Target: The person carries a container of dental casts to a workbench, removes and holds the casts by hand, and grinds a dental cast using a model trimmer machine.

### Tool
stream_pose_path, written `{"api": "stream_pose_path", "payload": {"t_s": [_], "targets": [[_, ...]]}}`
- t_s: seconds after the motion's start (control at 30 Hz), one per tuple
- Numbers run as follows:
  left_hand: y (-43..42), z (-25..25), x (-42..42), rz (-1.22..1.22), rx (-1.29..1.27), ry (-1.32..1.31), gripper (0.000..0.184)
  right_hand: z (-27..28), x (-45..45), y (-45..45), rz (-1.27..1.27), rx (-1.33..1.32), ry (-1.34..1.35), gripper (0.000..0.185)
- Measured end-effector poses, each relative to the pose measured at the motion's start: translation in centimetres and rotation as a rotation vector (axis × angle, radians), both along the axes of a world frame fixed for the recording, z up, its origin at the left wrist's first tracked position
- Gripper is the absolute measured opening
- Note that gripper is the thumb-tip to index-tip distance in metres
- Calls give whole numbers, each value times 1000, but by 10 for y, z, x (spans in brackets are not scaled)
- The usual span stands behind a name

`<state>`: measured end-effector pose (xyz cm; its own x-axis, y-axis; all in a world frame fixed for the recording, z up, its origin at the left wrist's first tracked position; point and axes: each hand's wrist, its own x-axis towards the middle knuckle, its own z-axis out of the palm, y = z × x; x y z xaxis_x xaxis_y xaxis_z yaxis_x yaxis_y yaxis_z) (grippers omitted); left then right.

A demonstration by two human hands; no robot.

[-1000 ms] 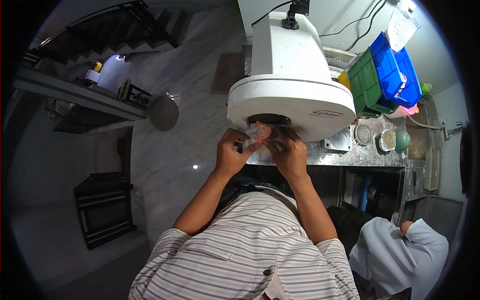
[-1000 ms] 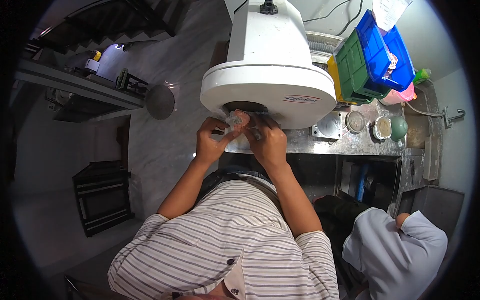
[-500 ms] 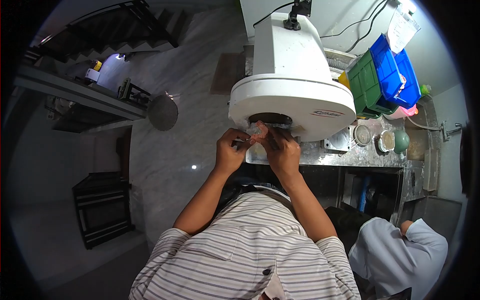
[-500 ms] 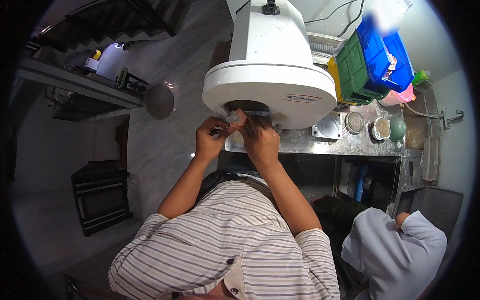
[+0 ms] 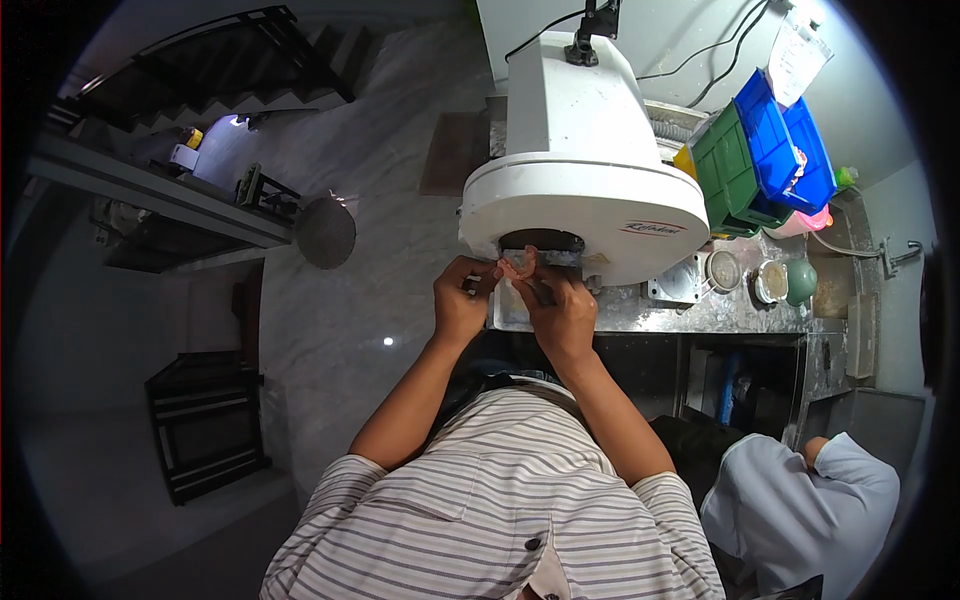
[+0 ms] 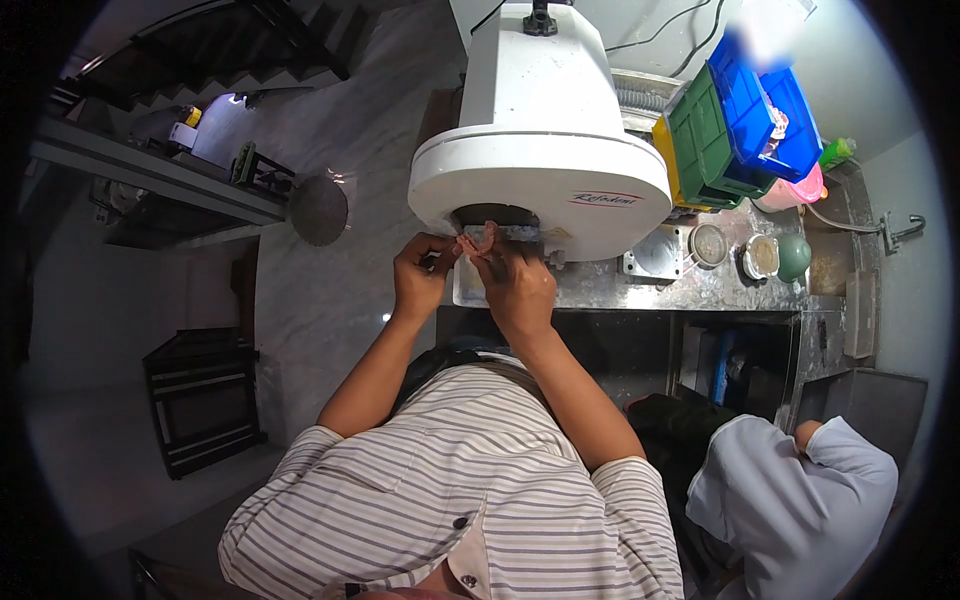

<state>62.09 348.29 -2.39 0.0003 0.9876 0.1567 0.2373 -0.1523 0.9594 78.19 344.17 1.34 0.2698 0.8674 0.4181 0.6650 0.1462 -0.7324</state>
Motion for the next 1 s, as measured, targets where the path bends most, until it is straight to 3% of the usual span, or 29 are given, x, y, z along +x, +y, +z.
{"api": "stream_pose_path", "payload": {"t_s": [0.27, 0.47, 0.53, 0.8, 1.0], "targets": [[1, -1, 8, 85, 108, 150, 16, -7, 0, 2, 9, 72, 7, 32], [-1, 1, 9, 78, 84, 87, 17, -12, 2, 0, 1, 67, -46, 32], [-5, 6, 10, 70, 66, 91, 15, -4, 4, -5, 39, -40, -35, 36], [-7, 8, 11, 28, 117, 152, 11, -4, 14, -4, 101, -63, -186, 42], [-12, 9, 19, 57, 104, 207, 23, -6, 10, 2, 39, -57, -187, 38]]}}
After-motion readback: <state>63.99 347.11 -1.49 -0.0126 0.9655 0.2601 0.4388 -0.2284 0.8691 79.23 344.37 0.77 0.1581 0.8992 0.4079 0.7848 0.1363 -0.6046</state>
